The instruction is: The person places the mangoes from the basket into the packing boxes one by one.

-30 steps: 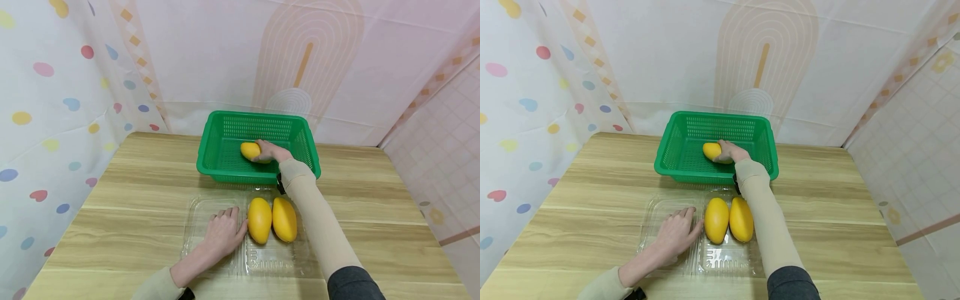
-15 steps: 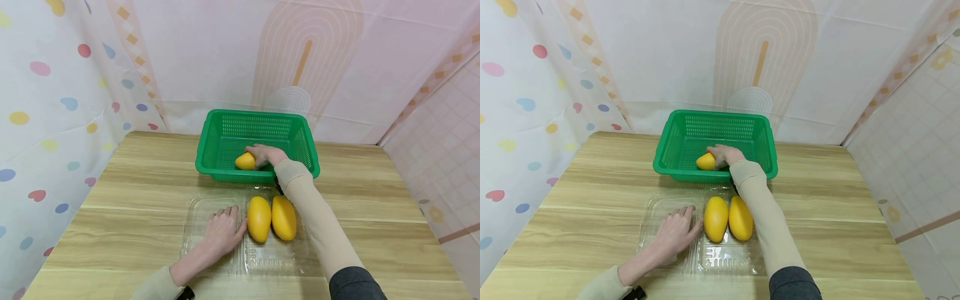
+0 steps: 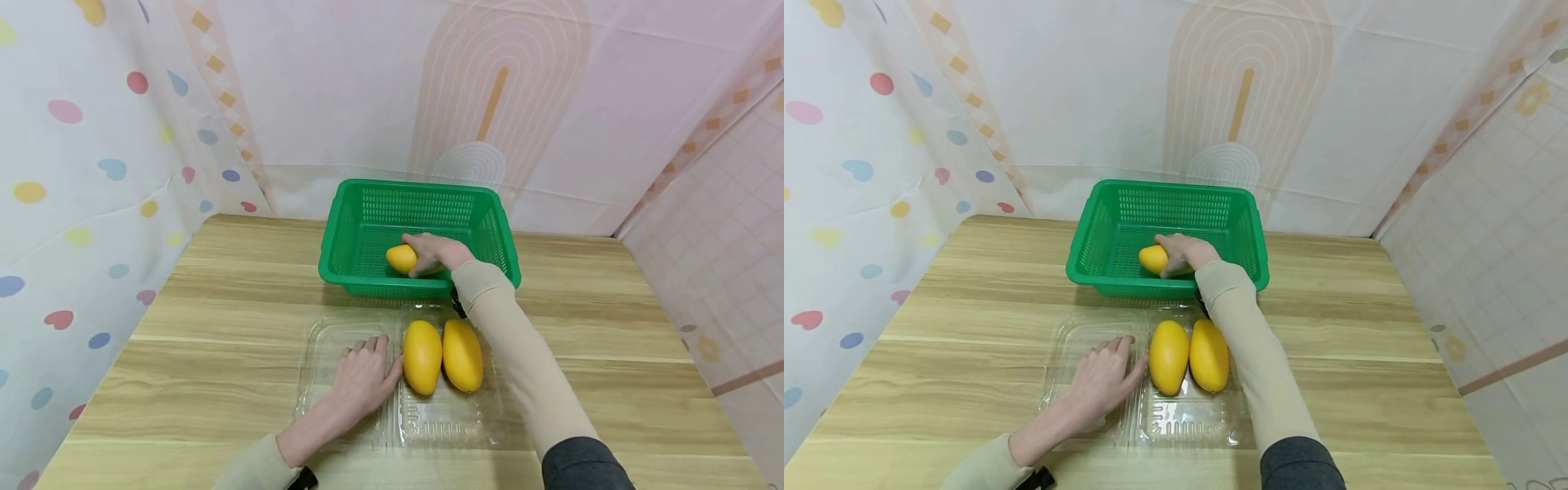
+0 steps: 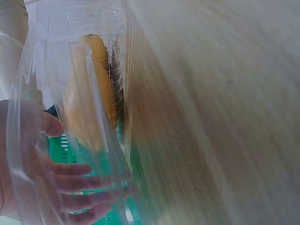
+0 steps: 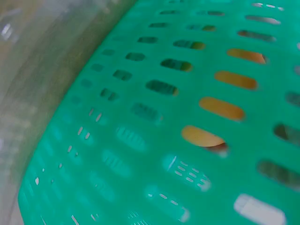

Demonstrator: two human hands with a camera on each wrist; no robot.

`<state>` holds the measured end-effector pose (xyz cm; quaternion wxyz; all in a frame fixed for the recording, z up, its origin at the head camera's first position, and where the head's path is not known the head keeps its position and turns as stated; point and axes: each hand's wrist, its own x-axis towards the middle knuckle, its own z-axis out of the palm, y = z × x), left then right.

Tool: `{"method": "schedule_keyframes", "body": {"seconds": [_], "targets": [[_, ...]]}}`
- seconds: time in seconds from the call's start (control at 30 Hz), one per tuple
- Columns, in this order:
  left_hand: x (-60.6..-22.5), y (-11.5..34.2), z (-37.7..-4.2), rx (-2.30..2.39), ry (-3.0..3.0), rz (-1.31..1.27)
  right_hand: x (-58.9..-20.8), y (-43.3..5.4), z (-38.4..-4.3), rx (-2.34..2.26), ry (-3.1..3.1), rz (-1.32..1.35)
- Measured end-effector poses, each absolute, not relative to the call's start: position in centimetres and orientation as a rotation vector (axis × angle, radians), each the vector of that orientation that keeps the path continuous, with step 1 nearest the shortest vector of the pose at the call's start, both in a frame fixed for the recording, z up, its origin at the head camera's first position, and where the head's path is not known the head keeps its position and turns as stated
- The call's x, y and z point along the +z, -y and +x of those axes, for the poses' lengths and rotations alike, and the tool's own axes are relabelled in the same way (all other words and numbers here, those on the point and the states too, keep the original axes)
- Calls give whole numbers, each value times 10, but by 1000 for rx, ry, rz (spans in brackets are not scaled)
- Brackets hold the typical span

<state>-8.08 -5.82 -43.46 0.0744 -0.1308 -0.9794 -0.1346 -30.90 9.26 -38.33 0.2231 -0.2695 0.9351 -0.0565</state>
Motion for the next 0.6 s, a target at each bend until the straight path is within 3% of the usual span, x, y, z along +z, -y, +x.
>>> {"method": "schedule_keyframes", "body": {"seconds": [0.6], "targets": [[-433,58,-84,-418,2968,-386,-342,-109,-293,-334,-2778,-960]]}}
